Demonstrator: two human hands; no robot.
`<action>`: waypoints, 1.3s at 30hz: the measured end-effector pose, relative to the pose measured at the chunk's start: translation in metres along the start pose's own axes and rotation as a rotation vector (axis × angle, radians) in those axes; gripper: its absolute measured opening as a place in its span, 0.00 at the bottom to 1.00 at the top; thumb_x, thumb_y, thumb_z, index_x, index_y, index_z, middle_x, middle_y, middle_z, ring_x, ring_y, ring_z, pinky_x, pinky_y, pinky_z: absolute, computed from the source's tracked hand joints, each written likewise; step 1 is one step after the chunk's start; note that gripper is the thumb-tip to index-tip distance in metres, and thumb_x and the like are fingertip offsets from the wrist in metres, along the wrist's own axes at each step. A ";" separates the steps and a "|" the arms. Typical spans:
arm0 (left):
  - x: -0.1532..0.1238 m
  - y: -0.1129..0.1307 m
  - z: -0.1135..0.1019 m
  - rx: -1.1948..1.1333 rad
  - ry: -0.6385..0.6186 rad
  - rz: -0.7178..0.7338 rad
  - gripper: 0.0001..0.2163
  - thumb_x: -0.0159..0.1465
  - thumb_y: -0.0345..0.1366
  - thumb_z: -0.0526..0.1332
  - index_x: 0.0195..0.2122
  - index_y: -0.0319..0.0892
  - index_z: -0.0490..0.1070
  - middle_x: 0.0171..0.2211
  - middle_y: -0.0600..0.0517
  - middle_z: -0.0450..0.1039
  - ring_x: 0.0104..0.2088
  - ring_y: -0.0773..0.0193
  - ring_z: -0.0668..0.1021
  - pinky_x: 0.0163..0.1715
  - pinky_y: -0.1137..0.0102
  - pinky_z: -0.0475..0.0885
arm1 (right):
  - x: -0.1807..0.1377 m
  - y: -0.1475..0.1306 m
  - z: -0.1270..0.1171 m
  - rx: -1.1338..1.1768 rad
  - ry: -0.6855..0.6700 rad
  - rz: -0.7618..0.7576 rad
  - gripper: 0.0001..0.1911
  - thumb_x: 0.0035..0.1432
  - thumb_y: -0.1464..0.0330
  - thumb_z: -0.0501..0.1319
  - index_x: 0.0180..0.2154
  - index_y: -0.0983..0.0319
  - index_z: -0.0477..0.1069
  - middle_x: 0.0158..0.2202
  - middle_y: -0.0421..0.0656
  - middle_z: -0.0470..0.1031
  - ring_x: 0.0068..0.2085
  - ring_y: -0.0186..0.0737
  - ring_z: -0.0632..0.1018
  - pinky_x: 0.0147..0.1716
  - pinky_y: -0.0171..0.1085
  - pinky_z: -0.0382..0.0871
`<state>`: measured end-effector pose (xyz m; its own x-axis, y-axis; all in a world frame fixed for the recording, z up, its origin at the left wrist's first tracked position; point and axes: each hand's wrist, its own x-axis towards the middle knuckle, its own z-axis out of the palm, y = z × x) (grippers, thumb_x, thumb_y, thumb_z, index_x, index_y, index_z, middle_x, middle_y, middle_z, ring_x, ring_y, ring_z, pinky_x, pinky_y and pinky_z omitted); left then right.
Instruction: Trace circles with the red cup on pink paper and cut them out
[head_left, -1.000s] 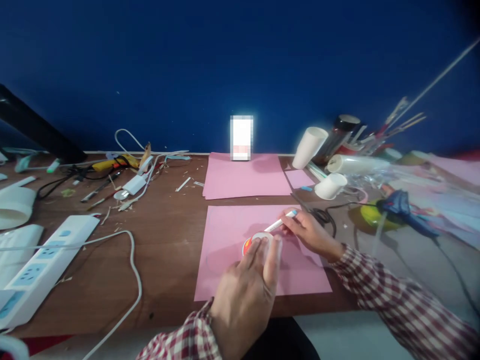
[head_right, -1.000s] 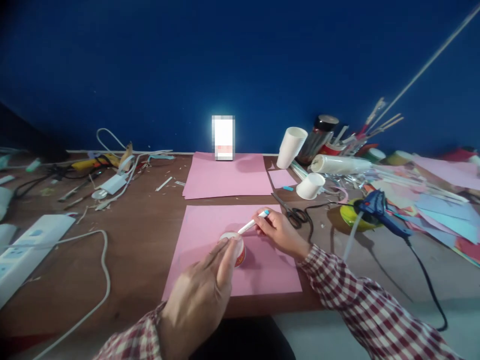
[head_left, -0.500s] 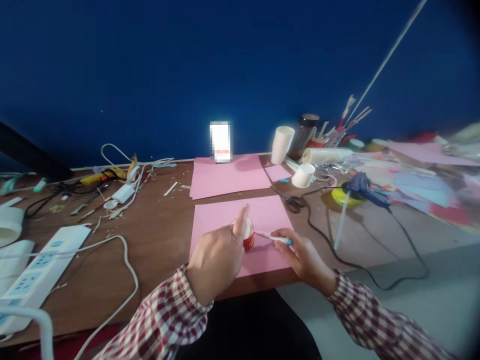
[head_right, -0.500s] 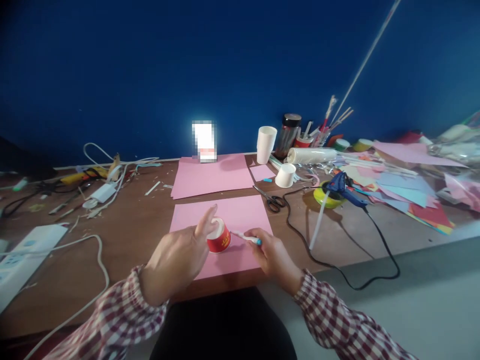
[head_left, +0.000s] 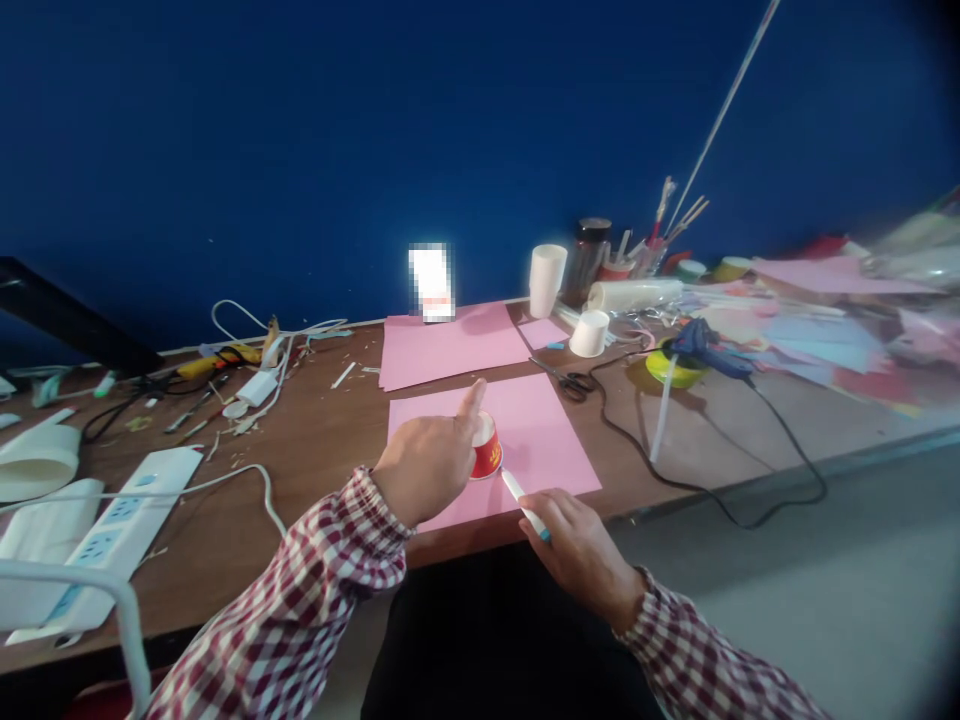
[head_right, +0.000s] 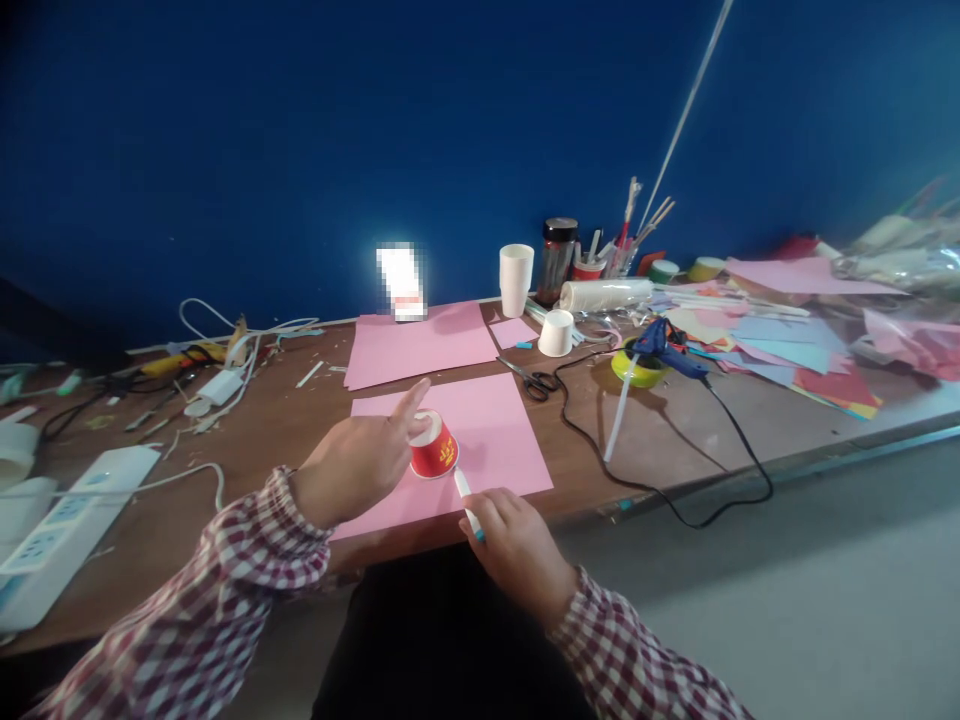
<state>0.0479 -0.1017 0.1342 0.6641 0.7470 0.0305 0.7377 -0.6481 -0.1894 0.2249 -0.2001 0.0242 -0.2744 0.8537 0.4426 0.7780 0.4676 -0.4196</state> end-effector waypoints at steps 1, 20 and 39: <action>0.000 0.000 -0.001 -0.005 -0.009 -0.001 0.29 0.61 0.26 0.44 0.64 0.33 0.39 0.24 0.53 0.73 0.24 0.61 0.77 0.23 0.71 0.66 | -0.001 -0.002 0.002 -0.010 0.012 -0.009 0.07 0.62 0.73 0.52 0.42 0.63 0.65 0.34 0.47 0.73 0.36 0.44 0.73 0.35 0.42 0.71; 0.006 -0.007 -0.008 -0.089 -0.130 -0.026 0.27 0.64 0.32 0.45 0.64 0.36 0.39 0.37 0.47 0.77 0.34 0.59 0.78 0.31 0.69 0.66 | 0.027 -0.033 0.039 -0.037 0.065 -0.295 0.10 0.61 0.72 0.53 0.43 0.64 0.69 0.30 0.45 0.71 0.32 0.42 0.69 0.33 0.41 0.67; 0.007 -0.005 -0.010 -0.082 -0.121 -0.015 0.26 0.66 0.35 0.43 0.64 0.38 0.40 0.39 0.48 0.76 0.35 0.59 0.77 0.32 0.69 0.66 | 0.036 -0.028 0.054 -0.158 0.009 -0.303 0.12 0.62 0.72 0.51 0.46 0.68 0.66 0.33 0.47 0.70 0.33 0.43 0.69 0.33 0.41 0.67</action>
<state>0.0499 -0.0945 0.1455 0.6374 0.7656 -0.0869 0.7578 -0.6433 -0.1089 0.1621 -0.1698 0.0092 -0.5021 0.6794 0.5352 0.7402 0.6576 -0.1403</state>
